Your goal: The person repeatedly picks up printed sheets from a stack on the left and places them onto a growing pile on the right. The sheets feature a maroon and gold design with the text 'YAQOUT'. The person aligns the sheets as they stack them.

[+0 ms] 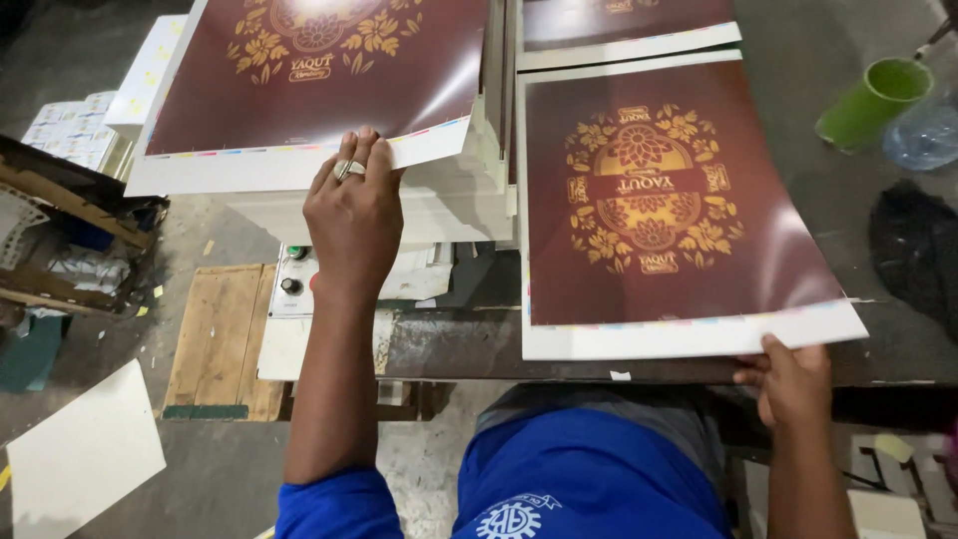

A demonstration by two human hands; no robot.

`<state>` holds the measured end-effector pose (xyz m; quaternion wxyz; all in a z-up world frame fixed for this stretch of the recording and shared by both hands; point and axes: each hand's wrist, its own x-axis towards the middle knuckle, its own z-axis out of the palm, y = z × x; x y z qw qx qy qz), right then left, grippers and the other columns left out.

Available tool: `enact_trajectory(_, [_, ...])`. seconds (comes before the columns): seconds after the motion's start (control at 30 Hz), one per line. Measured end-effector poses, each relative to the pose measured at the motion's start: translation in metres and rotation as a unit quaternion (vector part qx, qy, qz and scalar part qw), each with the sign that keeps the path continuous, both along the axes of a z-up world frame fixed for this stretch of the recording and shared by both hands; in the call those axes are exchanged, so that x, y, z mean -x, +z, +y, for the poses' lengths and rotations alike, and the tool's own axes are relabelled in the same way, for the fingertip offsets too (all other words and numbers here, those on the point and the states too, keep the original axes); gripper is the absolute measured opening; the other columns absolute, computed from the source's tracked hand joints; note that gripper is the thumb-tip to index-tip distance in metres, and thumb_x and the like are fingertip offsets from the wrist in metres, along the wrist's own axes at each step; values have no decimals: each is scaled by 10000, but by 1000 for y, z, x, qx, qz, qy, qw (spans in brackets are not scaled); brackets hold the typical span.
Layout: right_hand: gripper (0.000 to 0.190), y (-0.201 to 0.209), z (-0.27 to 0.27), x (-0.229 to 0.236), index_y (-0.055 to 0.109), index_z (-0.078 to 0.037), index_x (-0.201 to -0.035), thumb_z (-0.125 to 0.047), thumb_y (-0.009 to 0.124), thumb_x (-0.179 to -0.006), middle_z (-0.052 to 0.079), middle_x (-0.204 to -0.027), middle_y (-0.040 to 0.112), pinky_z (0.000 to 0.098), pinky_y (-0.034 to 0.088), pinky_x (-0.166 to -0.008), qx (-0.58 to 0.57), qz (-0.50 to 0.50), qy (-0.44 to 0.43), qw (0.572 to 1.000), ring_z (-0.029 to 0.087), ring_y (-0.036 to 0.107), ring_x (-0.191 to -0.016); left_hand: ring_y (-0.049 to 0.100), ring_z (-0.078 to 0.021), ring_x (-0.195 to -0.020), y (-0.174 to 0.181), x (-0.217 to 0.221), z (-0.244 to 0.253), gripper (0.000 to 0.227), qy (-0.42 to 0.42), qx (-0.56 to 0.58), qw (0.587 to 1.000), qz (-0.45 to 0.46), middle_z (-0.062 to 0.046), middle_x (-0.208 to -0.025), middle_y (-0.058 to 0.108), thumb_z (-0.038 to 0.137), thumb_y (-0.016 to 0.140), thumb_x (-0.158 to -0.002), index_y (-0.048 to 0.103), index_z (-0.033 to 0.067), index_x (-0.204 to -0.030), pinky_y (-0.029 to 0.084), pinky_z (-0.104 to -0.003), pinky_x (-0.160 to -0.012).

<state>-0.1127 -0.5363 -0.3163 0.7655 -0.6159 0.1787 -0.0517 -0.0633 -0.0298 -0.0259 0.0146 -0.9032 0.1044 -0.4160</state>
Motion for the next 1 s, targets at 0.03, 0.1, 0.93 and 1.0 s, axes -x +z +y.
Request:
enact_trajectory(0.03, [377,11,3,-8,432,-34,-1443,-49,516,-1076,150,-1111,660,324,519,-505,0,-3,-2,1000,230,687,-793,680,-377,-1214,-1,0,1,216,-2,0,1000,-3,-219,-1250,730,102,725,-986,655,-18,-1151,534,-466,-1022])
enact_trajectory(0.1, [418,33,9,-26,402,-55,-1471,-97,509,-1069,137,-1127,673,320,523,-515,-5,6,40,999,253,717,-828,704,-356,-1218,-2,0,2,180,12,-33,999,-22,-200,-1267,732,30,680,-1001,655,-5,-1176,564,-450,-1028])
enact_trajectory(0.93, [326,168,114,-10,515,19,-1312,-147,543,-1033,123,-1089,693,371,583,-716,-206,-134,193,950,213,702,-933,628,-376,-1257,39,98,-144,520,-325,-12,941,92,-240,-1245,662,369,698,-908,656,-72,-1179,494,-514,-1078])
enact_trajectory(1.0, [293,147,94,-9,528,-36,-1314,-119,579,-1038,123,-1063,679,355,566,-643,-195,-176,135,956,208,696,-885,655,-360,-1237,55,100,-120,551,-304,7,950,77,-232,-1236,660,359,726,-940,634,-81,-1259,493,-491,-1078])
